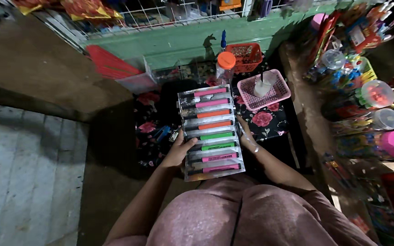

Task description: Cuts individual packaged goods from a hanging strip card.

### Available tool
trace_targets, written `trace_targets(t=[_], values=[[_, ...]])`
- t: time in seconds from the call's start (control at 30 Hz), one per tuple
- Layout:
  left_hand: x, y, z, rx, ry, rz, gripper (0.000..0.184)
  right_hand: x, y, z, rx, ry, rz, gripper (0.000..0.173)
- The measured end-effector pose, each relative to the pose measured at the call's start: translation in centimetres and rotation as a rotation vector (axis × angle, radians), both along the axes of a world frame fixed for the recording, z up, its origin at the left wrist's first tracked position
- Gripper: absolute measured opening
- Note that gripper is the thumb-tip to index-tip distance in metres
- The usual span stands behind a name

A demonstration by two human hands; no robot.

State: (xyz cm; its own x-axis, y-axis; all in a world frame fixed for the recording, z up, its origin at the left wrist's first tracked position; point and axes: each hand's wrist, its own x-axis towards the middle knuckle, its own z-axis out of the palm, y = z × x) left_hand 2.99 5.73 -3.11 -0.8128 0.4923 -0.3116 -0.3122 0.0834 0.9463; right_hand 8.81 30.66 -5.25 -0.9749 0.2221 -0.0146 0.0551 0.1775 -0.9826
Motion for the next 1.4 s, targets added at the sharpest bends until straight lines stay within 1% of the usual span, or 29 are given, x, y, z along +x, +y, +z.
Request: trace_targets(t=[0.1,0.13,0.2,0.27,0.3,0.37,0.43,0.47,0.57,0.6,0.67,0.73,0.87,0.93,1.0,1.07,1.13,1.27,1.37,1.4], values=[[-0.6,-0.3,-1.1,-0.023,-0.044,0.031,0.077,-0.8,0.0,-1.7,-0.126,-0.108,-0.020,0.043],[-0.9,-0.5,-1.6,-0.027,-0.048,0.035,0.078,-0.6,-0.1,-2.0,-0.198,-0.190,-0.012,0.044],[-2.0,-1.3,-2.4,-0.034,-0.024,0.021,0.080,-0.4,-0.2,-3.3,-0.368,-0.391,0.017,0.036],[-3.5,-2.5,-2.8,-0.075,0.018,-0.018,0.081,-0.5,0.6,-5.1,-0.512,-0.530,0.136,0.042],[-4.2,-3.2,-2.6,-0.103,0.039,-0.034,0.079,-0.3,1.2,-5.9,-0.543,-0.564,0.188,0.046],[-5.6,-4.6,-2.3,-0.142,0.091,-0.052,0.078,0.9,2.1,-6.2,-0.512,-0.562,0.224,0.045],[-7.2,-6.0,-2.2,-0.153,0.173,-0.075,0.081,2.6,3.0,-5.7,-0.445,-0.495,0.215,0.043],[-8.0,-6.6,-1.9,-0.152,0.211,-0.097,0.083,3.3,3.5,-5.3,-0.398,-0.452,0.240,0.046],[-10.0,-7.9,-0.8,-0.162,0.294,-0.144,0.086,4.5,4.7,-2.7,-0.184,-0.436,0.377,0.065],[-10.5,-8.2,-0.3,-0.166,0.312,-0.173,0.086,4.7,4.9,-1.6,-0.115,-0.453,0.425,0.066],[-11.3,-8.8,0.5,-0.161,0.342,-0.244,0.086,4.9,4.6,0.3,-0.003,-0.487,0.493,0.061],[-11.9,-9.0,1.3,-0.150,0.359,-0.315,0.086,4.9,4.3,0.9,0.054,-0.479,0.534,0.061],[-12.8,-9.0,2.5,-0.194,0.404,-0.408,0.085,4.4,3.7,1.6,0.078,-0.402,0.580,0.067],[-13.3,-9.1,2.7,-0.166,0.382,-0.433,0.087,4.0,3.3,1.6,0.094,-0.372,0.566,0.069],[-13.6,-9.2,2.9,-0.153,0.352,-0.457,0.090,3.5,3.0,1.5,0.061,-0.340,0.564,0.074],[-13.6,-9.2,3.0,-0.143,0.345,-0.462,0.090,3.2,2.7,1.2,0.015,-0.315,0.562,0.080],[-13.5,-9.4,3.0,-0.143,0.364,-0.473,0.089,3.0,2.4,1.0,0.000,-0.317,0.559,0.080],[-13.1,-9.8,3.1,-0.162,0.373,-0.483,0.087,2.7,1.6,1.7,0.008,-0.353,0.573,0.079],[-13.1,-10.2,3.2,-0.175,0.387,-0.476,0.087,2.5,1.6,1.5,0.018,-0.347,0.602,0.088],[-13.2,-10.4,3.2,-0.178,0.394,-0.463,0.086,2.5,1.8,1.4,0.027,-0.342,0.621,0.088]])
